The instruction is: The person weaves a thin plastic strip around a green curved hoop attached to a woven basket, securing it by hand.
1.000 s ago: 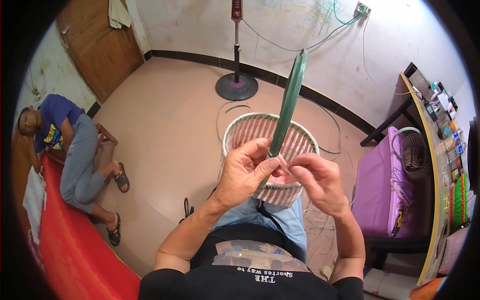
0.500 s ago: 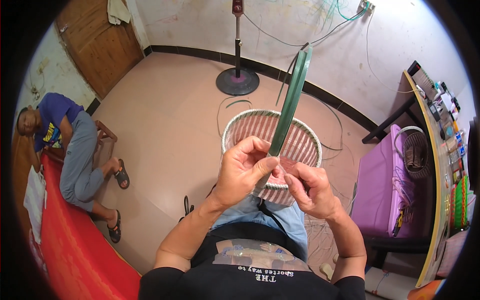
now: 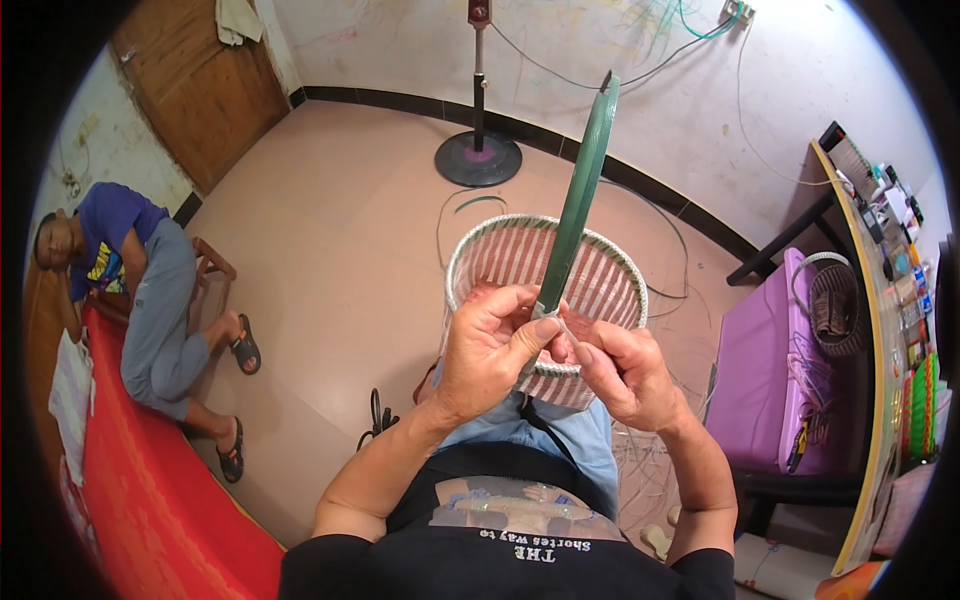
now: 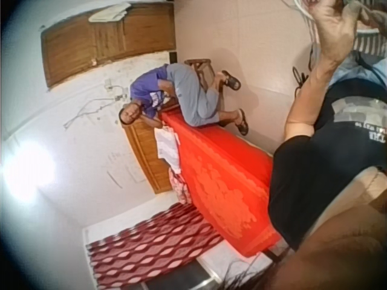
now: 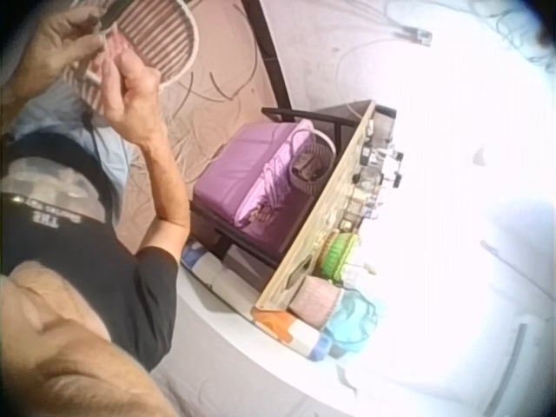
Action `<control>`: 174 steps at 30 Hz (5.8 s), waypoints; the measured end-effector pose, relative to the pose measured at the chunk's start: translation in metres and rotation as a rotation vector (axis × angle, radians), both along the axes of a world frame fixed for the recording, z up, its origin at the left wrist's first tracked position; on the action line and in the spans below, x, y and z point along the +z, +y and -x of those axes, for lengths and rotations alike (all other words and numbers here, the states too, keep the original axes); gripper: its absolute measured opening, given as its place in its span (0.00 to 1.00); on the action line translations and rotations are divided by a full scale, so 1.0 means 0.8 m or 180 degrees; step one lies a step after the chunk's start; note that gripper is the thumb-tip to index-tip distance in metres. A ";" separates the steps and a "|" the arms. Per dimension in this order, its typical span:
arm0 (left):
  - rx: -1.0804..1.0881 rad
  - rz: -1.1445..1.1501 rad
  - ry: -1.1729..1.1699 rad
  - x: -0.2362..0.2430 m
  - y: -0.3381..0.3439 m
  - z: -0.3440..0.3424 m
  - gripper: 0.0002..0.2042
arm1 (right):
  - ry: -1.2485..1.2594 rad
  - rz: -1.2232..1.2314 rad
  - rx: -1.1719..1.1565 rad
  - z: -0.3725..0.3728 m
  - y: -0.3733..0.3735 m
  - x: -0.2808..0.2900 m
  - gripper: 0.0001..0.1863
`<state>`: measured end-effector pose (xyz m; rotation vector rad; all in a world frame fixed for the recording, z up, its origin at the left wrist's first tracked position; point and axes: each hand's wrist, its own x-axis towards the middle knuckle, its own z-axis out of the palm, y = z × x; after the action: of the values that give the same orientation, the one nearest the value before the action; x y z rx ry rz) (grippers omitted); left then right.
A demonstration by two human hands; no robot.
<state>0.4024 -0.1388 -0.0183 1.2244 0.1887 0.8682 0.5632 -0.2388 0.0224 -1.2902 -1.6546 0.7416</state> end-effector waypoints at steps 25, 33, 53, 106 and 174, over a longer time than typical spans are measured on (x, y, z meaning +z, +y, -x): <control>0.1141 -0.1757 0.0962 0.043 0.022 0.008 0.06 | 0.0490 0.0239 -0.0010 0.010 -0.002 0.002 0.11; 0.0801 -0.1437 0.0906 0.051 0.021 0.007 0.08 | 0.0858 0.0546 0.0083 0.013 -0.007 0.000 0.14; 0.0417 -0.1731 0.1136 0.053 0.033 0.016 0.08 | 0.0322 -0.0515 -0.0240 0.021 0.008 -0.020 0.07; 0.0196 -0.0699 0.0137 0.030 0.004 0.027 0.10 | 0.1538 0.1597 0.0099 0.047 0.061 0.100 0.17; -0.0366 0.1349 -0.0297 0.007 0.016 0.014 0.10 | 0.0283 -0.1567 -0.1136 0.048 0.041 -0.014 0.08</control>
<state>0.3915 -0.1263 -0.0129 0.7900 0.2124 0.7371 0.5250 -0.2063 0.0109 -1.1285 -1.3684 0.1567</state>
